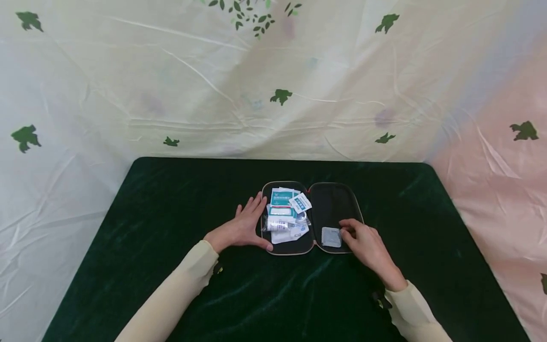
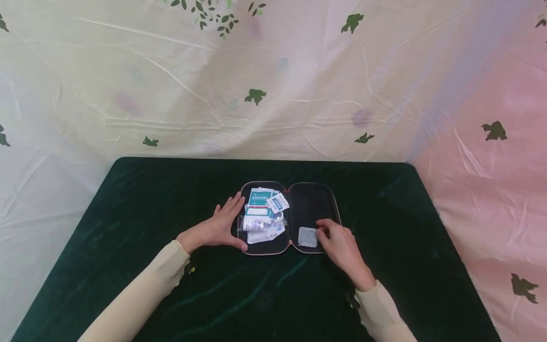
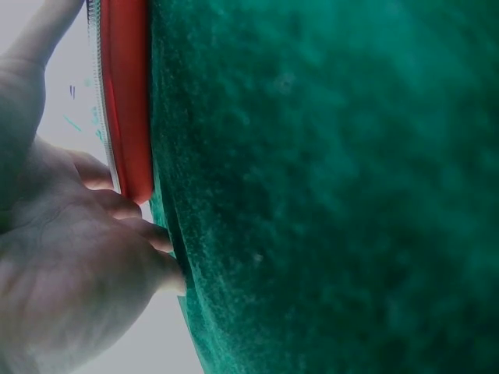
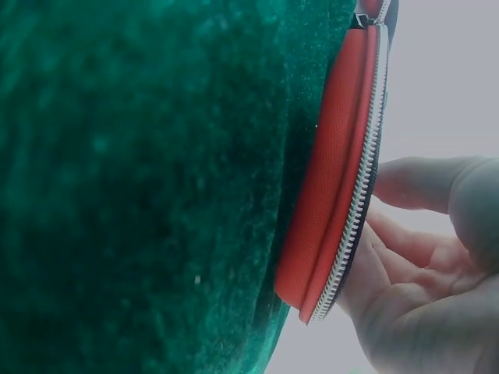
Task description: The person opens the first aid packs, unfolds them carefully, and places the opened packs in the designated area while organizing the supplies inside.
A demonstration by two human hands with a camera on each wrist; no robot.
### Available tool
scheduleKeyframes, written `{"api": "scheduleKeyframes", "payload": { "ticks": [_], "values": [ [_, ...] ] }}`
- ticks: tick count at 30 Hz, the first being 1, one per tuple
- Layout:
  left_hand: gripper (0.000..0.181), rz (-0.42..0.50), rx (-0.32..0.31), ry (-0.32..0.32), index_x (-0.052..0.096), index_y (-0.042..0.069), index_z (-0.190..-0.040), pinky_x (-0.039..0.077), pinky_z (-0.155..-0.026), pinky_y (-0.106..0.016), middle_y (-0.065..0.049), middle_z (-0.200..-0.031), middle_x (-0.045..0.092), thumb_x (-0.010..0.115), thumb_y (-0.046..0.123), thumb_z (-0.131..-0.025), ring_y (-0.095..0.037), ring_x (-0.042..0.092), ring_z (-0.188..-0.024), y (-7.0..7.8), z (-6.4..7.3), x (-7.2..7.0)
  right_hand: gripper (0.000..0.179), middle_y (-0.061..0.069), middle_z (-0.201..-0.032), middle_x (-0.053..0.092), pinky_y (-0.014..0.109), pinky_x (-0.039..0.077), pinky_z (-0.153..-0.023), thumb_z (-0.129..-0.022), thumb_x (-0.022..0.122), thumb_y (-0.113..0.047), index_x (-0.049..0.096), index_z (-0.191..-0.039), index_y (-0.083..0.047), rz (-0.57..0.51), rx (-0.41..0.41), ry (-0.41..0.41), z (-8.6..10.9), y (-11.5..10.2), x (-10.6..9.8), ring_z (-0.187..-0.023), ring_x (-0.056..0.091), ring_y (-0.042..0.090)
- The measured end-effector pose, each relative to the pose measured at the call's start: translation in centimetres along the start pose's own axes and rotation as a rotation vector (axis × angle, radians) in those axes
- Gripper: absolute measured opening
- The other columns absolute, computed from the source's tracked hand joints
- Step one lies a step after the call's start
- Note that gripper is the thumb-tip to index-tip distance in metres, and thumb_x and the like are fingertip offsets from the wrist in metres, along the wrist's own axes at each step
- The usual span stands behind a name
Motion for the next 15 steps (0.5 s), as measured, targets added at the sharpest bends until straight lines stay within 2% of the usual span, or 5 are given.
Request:
{"api": "scheduleKeyframes", "payload": {
  "ticks": [8, 15],
  "values": [
    [0.131, 0.009, 0.004, 0.005, 0.002, 0.014, -0.167, -0.002, -0.125, -0.059, -0.008, -0.173, -0.014, 0.086, 0.06, -0.078, -0.034, -0.01, -0.158, -0.02, 0.02, 0.05, 0.035, 0.019, -0.121, 0.063, 0.045, 0.054, -0.08, -0.1, 0.068, -0.013, 0.061, -0.132, -0.001, 0.036, -0.04, 0.04, -0.26, 0.01, 0.23, -0.097, 0.063, 0.026],
    [0.132, 0.005, -0.002, 0.004, 0.001, 0.014, -0.168, -0.003, -0.125, -0.058, -0.007, -0.173, -0.015, 0.086, 0.06, -0.077, -0.033, -0.011, -0.158, 0.01, 0.01, -0.02, 0.038, 0.019, -0.127, 0.058, 0.044, 0.052, -0.08, -0.099, 0.07, -0.02, 0.064, -0.134, -0.005, 0.079, -0.068, 0.061, -0.19, -0.42, 0.22, -0.101, 0.061, 0.029]
  ]
}}
Point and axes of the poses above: each hand's wrist, its own z-axis away from the middle knuckle, its own x-axis out of the palm, y = z × x, the point moved 5 cm from there along -z, towards the middle knuckle
